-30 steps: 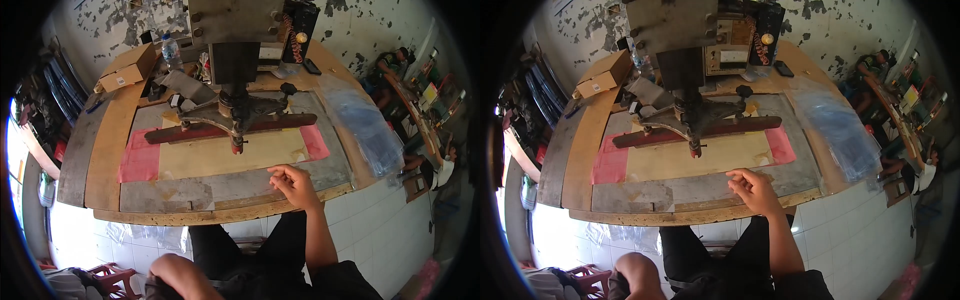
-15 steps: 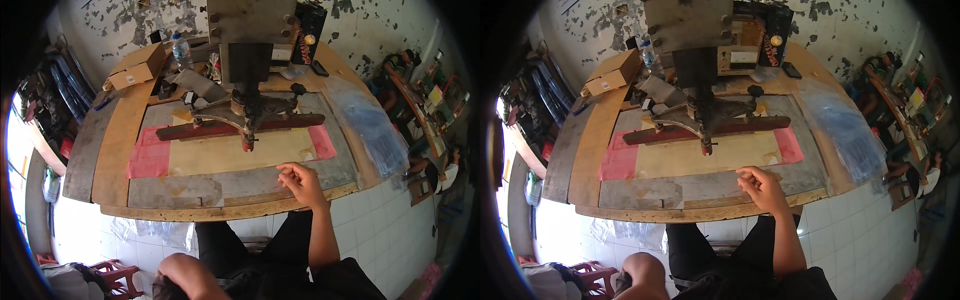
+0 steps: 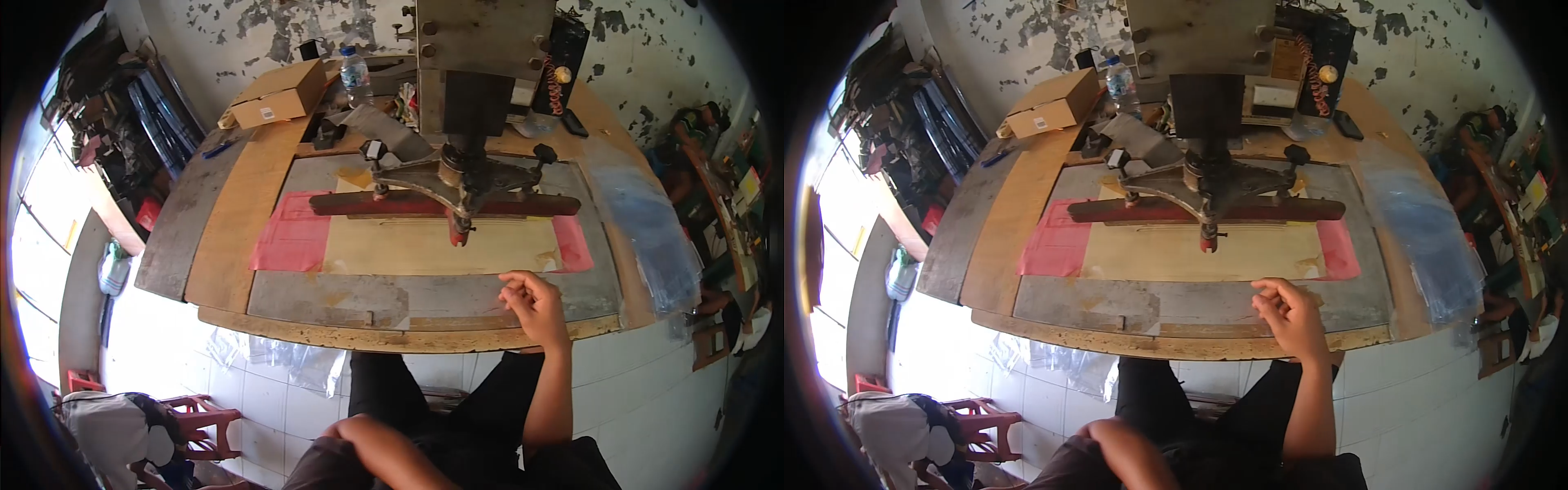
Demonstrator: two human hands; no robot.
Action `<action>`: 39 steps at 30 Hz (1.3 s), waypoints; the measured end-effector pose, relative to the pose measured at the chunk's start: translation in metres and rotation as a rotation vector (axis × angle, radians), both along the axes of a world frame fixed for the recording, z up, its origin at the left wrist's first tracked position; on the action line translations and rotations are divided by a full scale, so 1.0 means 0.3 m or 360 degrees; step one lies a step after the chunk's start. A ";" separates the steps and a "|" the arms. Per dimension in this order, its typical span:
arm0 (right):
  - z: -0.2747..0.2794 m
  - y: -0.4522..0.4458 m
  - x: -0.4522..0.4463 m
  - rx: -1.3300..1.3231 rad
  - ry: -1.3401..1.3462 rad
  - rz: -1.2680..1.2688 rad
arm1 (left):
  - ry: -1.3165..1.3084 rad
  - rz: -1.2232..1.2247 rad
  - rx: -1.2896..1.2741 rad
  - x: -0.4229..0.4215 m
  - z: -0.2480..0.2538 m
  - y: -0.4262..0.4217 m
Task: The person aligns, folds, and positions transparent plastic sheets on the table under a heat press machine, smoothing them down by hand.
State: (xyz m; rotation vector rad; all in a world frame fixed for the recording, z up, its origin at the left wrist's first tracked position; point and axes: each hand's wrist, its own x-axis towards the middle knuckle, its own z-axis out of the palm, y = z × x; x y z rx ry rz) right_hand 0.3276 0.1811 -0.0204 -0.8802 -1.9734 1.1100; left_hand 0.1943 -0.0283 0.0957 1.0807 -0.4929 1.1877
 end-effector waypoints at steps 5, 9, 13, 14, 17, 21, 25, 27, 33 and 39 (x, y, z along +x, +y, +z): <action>0.015 -0.010 0.006 -0.0019 0.0006 -0.0015 | -0.0107 -0.0241 -0.0073 0.026 0.024 0.022; 0.016 -0.009 0.015 0.0045 -0.0034 0.0015 | -0.0209 -0.0414 -0.0245 0.054 0.011 0.042; 0.005 -0.009 0.010 0.0114 -0.0061 -0.0026 | -0.0368 -0.0572 -0.0617 0.052 -0.015 0.075; 0.011 0.003 0.004 0.0145 -0.0047 -0.0012 | -0.0406 -0.0549 -0.0708 0.036 -0.036 0.081; 0.018 -0.012 0.016 0.0101 -0.0056 0.0026 | -0.0376 -0.0235 -0.0728 -0.055 -0.101 0.090; 0.024 -0.009 0.013 0.0117 -0.0105 0.0024 | 0.0928 0.1444 0.0097 -0.230 -0.128 0.131; 0.011 -0.012 0.013 0.0085 -0.0125 -0.0001 | 0.1988 0.2591 0.0614 -0.347 -0.187 0.228; 0.008 -0.005 0.008 0.0084 -0.0118 -0.0010 | 0.2156 0.2736 0.0560 -0.389 -0.261 0.274; 0.032 -0.025 -0.001 0.0193 -0.0159 -0.0025 | 0.2182 0.2710 0.0437 -0.397 -0.341 0.270; 0.070 -0.020 -0.030 0.0618 -0.0170 0.0433 | 0.2184 0.2692 0.0539 -0.400 -0.375 0.271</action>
